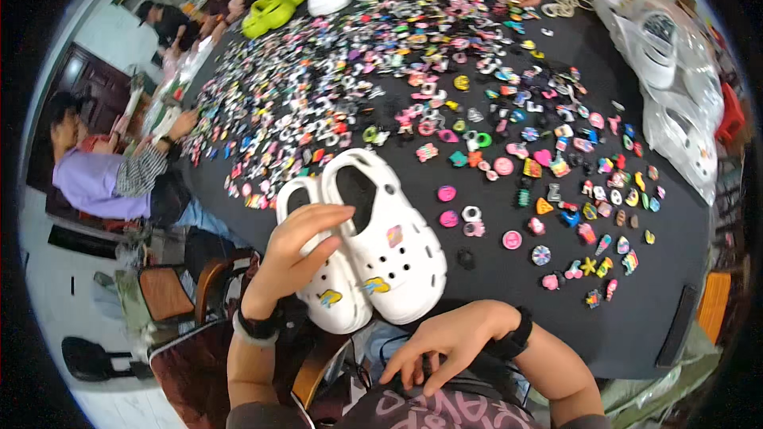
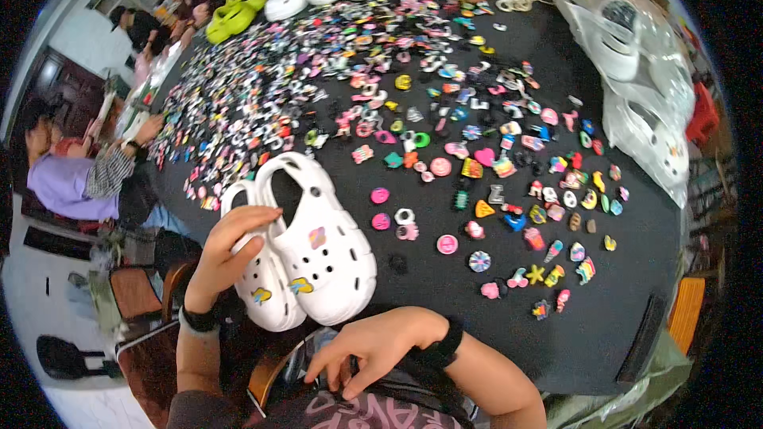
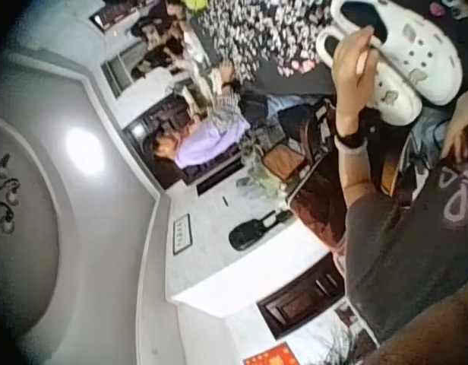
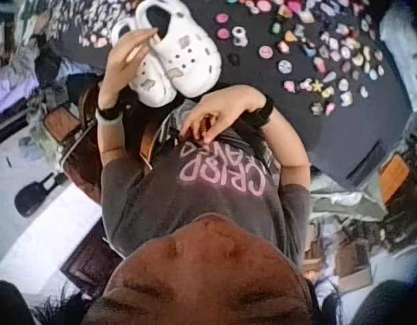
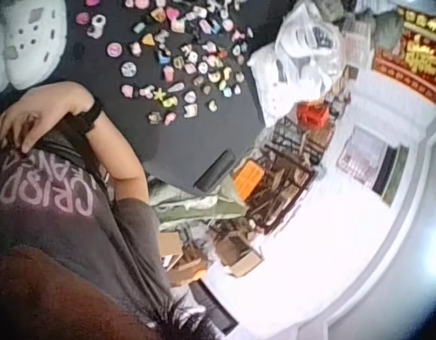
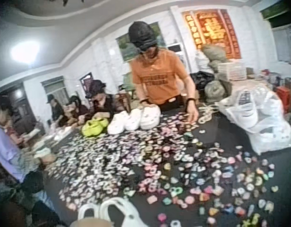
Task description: Attaching decorative charms into the holes of white clog shoes.
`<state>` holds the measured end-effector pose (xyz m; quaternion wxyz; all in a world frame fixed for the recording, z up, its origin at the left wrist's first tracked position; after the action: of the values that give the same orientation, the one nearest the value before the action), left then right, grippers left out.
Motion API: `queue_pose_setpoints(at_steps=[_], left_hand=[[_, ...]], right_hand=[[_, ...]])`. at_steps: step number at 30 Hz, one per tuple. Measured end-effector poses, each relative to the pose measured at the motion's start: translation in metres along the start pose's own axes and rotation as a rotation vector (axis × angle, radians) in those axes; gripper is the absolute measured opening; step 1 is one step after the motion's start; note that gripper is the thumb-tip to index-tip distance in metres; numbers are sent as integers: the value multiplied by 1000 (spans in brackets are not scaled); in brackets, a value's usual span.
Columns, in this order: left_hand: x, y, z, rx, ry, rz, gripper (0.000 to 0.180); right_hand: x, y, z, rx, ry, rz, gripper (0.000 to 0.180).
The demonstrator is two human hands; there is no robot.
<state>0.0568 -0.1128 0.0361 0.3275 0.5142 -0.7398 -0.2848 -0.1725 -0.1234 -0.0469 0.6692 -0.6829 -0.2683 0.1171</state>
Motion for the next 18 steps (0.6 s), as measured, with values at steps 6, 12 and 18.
queue_pose_setpoints(at_steps=[6, 12, 18], left_hand=[[-20, 0, -10, -209, 167, -19, 31], [-46, 53, -25, -92, 514, 159, 21], [-69, 140, -41, 13, 716, 826, 34]], right_hand=[[0, 2, -4, -14, 3, 94, 58], [-8, 6, -3, 22, 46, 122, 58], [2, 2, -5, 46, 36, 98, 59]])
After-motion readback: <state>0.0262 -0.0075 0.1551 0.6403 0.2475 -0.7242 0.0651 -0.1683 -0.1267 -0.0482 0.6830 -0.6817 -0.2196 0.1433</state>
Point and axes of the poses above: each hand's wrist, its own x-axis towards the middle knuckle, its own z-axis out of the palm, y = z × x, the point moved 2 cm from there along x, towards the middle knuckle, and after that the axes turned 15 degrees about -x, right-handed, at the moved point
